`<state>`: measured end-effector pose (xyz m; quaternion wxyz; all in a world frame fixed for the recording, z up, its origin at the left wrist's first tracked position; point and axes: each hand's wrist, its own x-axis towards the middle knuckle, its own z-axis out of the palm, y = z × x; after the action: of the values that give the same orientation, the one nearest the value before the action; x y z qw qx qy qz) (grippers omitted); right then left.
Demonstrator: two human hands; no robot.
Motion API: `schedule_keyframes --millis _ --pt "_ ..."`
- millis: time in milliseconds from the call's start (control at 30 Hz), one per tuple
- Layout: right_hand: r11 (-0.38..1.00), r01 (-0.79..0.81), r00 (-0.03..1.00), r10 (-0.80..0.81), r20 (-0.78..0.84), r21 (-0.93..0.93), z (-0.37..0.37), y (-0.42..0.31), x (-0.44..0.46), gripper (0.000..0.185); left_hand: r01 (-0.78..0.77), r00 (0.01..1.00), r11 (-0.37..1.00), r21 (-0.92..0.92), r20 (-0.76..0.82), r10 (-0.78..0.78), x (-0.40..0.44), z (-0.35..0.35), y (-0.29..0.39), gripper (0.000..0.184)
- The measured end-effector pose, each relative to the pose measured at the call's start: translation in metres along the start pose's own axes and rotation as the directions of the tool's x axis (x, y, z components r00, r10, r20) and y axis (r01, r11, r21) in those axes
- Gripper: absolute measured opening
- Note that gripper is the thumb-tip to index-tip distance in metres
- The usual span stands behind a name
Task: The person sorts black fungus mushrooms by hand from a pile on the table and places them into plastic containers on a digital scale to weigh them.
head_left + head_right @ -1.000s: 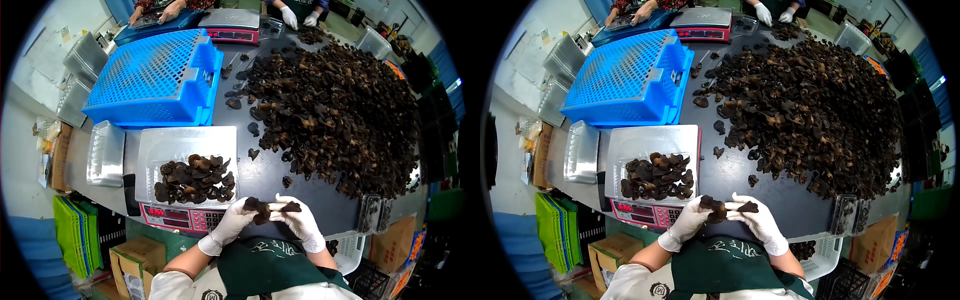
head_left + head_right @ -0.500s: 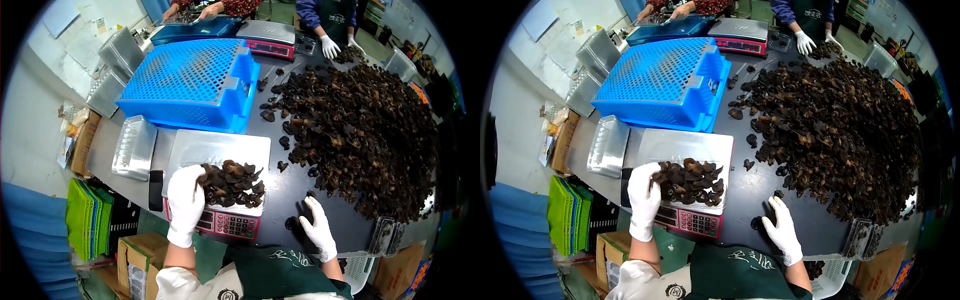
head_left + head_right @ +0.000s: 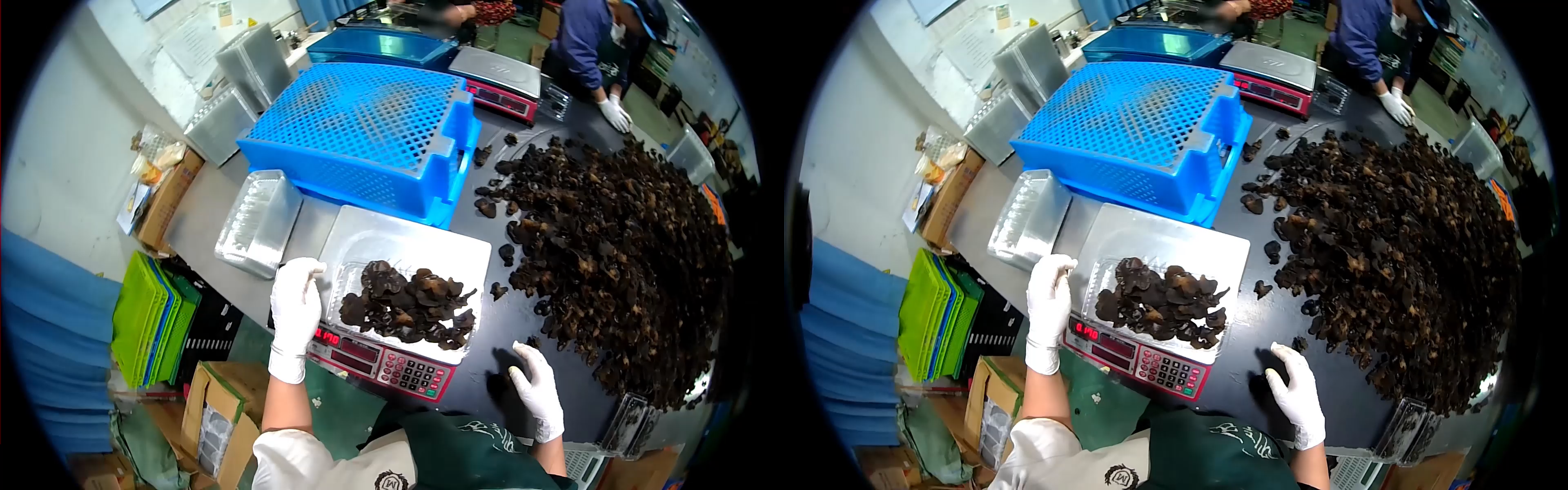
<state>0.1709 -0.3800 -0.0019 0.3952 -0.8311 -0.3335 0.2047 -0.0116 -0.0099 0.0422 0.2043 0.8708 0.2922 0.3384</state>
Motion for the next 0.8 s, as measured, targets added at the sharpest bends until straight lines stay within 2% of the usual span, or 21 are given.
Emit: schedule_keyframes --millis 100,133,167,200,300,333,367,433,500,567,633,700,767,800 --pt "0.999 -0.002 0.999 0.000 0.044 0.036 0.007 -0.003 0.009 0.044 0.037 0.999 0.999 0.036 -0.021 -0.036 -0.009 -0.004 -0.012 0.020" --pt "0.975 -0.113 0.991 0.098 0.086 0.194 0.011 -0.008 0.012 0.044 0.147 0.988 0.989 0.009 0.036 -0.148 -0.014 -0.004 -0.009 0.018" --pt "0.913 -0.228 0.972 0.190 0.141 0.338 0.014 -0.013 0.015 0.043 0.182 0.980 0.983 -0.014 0.089 -0.180 -0.018 -0.004 -0.009 0.022" --pt "0.875 -0.239 0.967 0.179 0.179 0.420 0.018 -0.013 0.019 0.044 0.216 0.966 0.976 0.014 0.144 -0.215 -0.024 -0.003 -0.009 0.023" --pt "0.805 -0.377 0.921 0.276 0.274 0.458 0.029 -0.030 0.036 0.049 0.298 0.916 0.955 -0.001 0.280 -0.286 -0.040 0.009 -0.018 0.027" --pt "0.823 -0.334 0.937 0.234 0.260 0.460 0.037 -0.027 0.040 0.051 0.294 0.913 0.956 0.010 0.293 -0.284 -0.041 0.012 -0.017 0.027" --pt "0.816 -0.360 0.926 0.253 0.280 0.452 0.040 -0.033 0.045 0.050 0.290 0.910 0.957 0.019 0.305 -0.281 -0.041 0.014 -0.016 0.026" --pt "0.811 -0.358 0.930 0.263 0.258 0.462 0.051 -0.035 0.053 0.050 0.291 0.925 0.954 -0.074 0.275 -0.261 -0.045 0.026 -0.025 0.025" --pt "0.832 -0.178 0.984 0.138 0.113 0.526 0.060 -0.031 0.059 0.046 0.353 0.913 0.918 -0.179 0.279 -0.297 -0.043 0.036 -0.031 0.023" --pt "0.896 -0.050 0.998 0.059 -0.006 0.441 0.065 -0.021 0.072 0.045 0.394 0.902 0.882 -0.259 0.295 -0.316 -0.033 0.041 -0.033 0.021" --pt "0.843 -0.023 0.998 0.055 -0.044 0.538 0.063 -0.023 0.096 0.045 0.565 0.818 0.719 -0.404 0.387 -0.425 -0.014 0.042 -0.029 0.022" --pt "0.798 -0.055 0.997 0.079 -0.014 0.601 0.047 -0.050 0.125 0.044 0.515 0.857 0.678 -0.525 0.333 -0.394 0.007 0.052 -0.033 0.020" --pt "0.901 0.067 0.995 -0.031 -0.090 0.429 0.042 -0.049 0.163 0.042 0.496 0.867 0.660 -0.564 0.278 -0.414 0.035 0.060 -0.033 0.018" --pt "0.888 0.085 0.994 -0.042 -0.104 0.452 0.037 -0.059 0.178 0.042 0.477 0.876 0.628 -0.615 0.268 -0.402 0.048 0.065 -0.037 0.018"
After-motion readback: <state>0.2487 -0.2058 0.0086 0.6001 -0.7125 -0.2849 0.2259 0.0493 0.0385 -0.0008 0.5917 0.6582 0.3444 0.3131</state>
